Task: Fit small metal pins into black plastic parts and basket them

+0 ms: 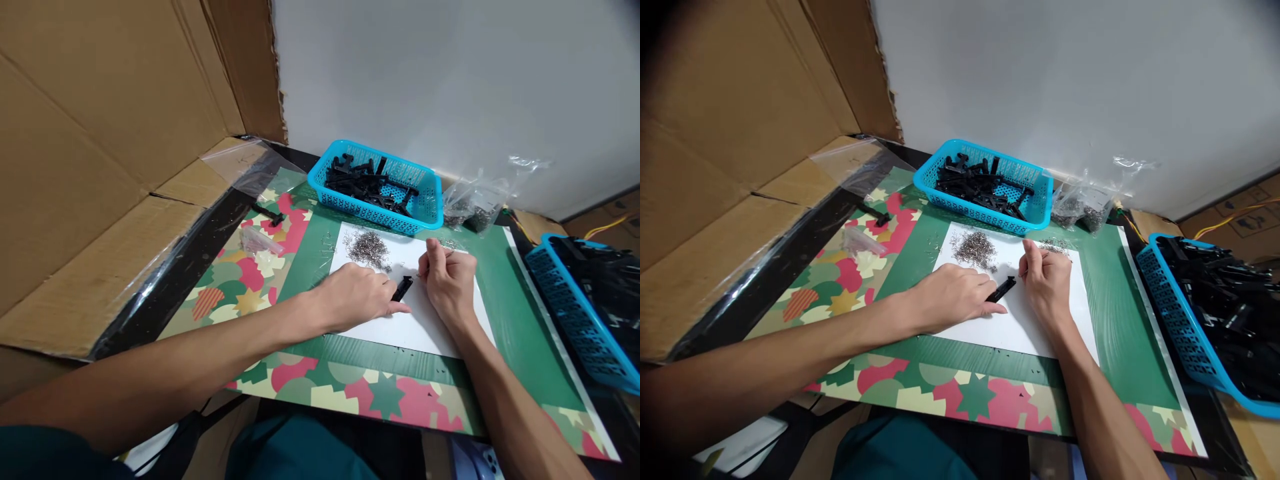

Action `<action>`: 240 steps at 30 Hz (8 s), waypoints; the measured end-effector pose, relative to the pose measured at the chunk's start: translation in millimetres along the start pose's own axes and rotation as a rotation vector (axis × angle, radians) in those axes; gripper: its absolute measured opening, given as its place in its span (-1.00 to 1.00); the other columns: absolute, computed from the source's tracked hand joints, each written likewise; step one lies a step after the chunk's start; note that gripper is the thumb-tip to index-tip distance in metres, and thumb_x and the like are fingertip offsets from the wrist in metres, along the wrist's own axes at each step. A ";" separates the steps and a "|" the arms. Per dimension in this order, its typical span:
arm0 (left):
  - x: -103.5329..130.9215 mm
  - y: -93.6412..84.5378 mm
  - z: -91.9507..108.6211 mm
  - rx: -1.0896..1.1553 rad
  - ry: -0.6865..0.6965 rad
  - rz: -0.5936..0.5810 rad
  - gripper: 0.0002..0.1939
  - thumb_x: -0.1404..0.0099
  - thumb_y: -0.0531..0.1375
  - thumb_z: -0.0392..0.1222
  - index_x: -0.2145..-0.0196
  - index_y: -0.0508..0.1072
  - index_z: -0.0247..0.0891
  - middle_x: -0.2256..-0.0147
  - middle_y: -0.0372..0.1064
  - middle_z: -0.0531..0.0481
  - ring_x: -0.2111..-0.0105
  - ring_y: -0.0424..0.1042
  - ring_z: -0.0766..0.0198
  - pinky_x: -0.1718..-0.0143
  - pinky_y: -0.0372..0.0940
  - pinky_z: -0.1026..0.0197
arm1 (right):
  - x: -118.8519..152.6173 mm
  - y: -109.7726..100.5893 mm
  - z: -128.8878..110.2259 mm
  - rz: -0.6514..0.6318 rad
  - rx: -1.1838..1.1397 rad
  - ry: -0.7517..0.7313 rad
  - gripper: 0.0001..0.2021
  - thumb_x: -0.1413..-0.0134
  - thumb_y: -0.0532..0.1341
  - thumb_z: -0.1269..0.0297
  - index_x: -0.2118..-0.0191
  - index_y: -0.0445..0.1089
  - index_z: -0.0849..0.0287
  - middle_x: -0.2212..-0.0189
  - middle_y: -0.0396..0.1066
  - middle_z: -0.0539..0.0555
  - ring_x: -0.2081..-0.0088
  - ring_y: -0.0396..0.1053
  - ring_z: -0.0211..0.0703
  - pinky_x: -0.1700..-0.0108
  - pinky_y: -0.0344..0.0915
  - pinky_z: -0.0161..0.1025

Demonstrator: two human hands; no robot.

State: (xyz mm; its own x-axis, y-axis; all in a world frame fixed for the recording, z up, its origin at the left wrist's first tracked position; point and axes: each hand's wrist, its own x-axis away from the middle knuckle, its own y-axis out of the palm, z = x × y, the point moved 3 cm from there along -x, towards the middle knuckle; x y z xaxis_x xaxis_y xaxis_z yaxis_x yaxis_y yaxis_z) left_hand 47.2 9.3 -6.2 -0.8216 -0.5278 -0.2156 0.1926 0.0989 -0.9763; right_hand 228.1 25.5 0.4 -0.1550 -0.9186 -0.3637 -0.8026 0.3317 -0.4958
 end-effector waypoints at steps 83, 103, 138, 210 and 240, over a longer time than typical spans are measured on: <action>6.0 -20.5 -29.0 0.725 -0.429 0.198 -0.75 -0.58 0.13 -0.08 0.06 0.59 -0.17 0.25 0.43 0.05 0.33 0.40 0.28 0.28 0.24 0.22 | 1.3 0.2 -14.6 -0.436 -0.138 -0.105 -0.75 -0.32 0.31 0.07 0.26 0.55 0.15 0.57 0.04 -0.15 0.49 0.00 -0.27 0.43 -0.05 -0.27; -0.3 -27.0 -37.7 1.254 -0.495 0.298 -0.68 -0.48 0.24 0.01 0.27 0.59 -0.31 0.35 0.47 0.02 0.37 0.34 0.31 0.34 0.18 0.30 | 9.9 -1.7 -29.3 -0.173 -0.140 -0.339 -0.85 -0.23 0.43 0.21 0.26 0.56 0.17 0.59 -0.02 -0.19 0.56 -0.06 -0.34 0.50 -0.04 -0.31; 10.4 -33.6 -30.3 0.420 -0.403 0.217 -0.76 -0.58 0.14 -0.08 0.04 0.61 -0.15 0.15 0.54 -0.03 0.25 0.53 0.19 0.31 0.23 0.21 | 11.5 7.3 -26.7 -0.272 -0.034 -0.331 -0.84 -0.30 0.28 0.29 0.24 0.61 0.19 0.63 0.02 -0.16 0.58 -0.04 -0.33 0.50 -0.03 -0.30; 6.1 -7.0 -36.8 1.607 -0.449 0.211 -0.61 -0.53 0.20 0.06 -0.21 0.29 -0.06 0.05 0.26 0.02 0.54 0.19 0.58 0.63 -0.04 0.39 | 22.0 11.9 -38.8 -0.041 0.152 -0.701 -0.82 -0.41 0.20 0.47 0.21 0.56 0.24 0.56 0.44 -0.04 0.60 0.27 -0.34 0.48 0.12 -0.34; 3.3 -9.2 -42.9 1.919 -0.585 0.008 -0.49 -0.39 0.32 0.13 -0.09 0.45 -0.31 0.36 0.25 0.08 0.63 0.00 0.56 0.65 -0.26 0.39 | 15.9 1.7 -36.4 -0.082 0.215 -0.695 -0.70 -0.45 0.16 0.43 0.18 0.69 0.21 0.60 0.32 -0.05 0.62 0.19 -0.36 0.54 0.03 -0.33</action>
State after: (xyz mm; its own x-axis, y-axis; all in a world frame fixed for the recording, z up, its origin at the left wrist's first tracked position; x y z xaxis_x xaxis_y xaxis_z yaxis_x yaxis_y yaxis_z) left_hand 19.7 42.9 1.2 -0.6534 -0.7302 0.1995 0.7352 -0.5494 0.3972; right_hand 203.3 3.6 22.4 0.3592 -0.6173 -0.7000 -0.6541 0.3685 -0.6606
